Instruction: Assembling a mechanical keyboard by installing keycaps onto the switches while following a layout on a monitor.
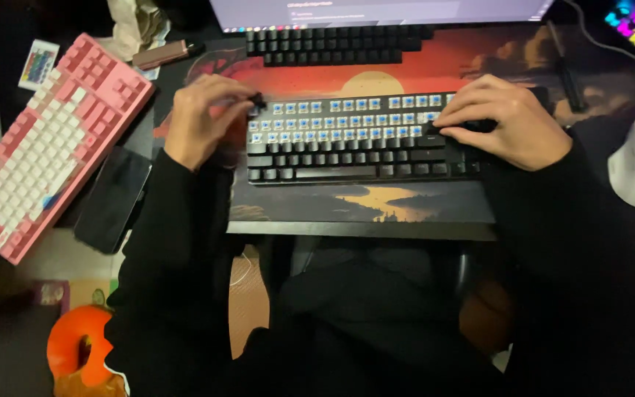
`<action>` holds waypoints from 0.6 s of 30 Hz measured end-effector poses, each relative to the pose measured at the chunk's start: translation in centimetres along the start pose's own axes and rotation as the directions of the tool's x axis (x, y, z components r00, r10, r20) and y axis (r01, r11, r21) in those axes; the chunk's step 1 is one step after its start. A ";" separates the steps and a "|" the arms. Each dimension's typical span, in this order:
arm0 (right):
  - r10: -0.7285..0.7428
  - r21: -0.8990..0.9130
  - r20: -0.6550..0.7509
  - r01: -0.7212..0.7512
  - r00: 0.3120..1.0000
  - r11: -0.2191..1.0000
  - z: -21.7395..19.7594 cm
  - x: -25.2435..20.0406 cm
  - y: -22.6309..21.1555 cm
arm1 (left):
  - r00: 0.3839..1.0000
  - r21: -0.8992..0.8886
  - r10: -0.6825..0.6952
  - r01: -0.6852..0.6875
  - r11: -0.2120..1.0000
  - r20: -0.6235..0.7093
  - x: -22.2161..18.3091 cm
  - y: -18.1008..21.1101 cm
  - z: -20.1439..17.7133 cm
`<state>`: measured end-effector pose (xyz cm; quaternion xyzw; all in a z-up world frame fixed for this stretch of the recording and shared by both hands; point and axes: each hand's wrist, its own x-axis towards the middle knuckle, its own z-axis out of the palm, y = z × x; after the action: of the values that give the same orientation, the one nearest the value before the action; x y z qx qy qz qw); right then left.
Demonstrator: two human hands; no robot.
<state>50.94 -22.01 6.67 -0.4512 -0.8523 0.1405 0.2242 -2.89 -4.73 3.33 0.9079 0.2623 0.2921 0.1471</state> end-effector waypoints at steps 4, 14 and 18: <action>-0.076 0.004 0.022 0.076 0.997 0.997 0.8 -0.4 1.4 | 0.997 -0.101 0.019 -0.027 0.994 -0.079 -1.3 2.3 -1.1; -0.082 -0.182 0.076 0.095 0.994 0.979 1.1 -1.8 1.0 | 0.994 -0.099 -0.105 0.104 0.990 -0.001 -1.8 2.4 -1.9; -0.108 -0.218 0.049 0.116 0.993 0.969 1.7 -2.3 1.6 | 0.970 -0.073 -0.205 0.215 0.974 0.133 -2.7 2.7 -3.0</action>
<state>52.34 -23.12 3.86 -0.4218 -0.8907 0.0404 0.1645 -5.52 -8.16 5.62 0.8842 0.3344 0.2289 0.2326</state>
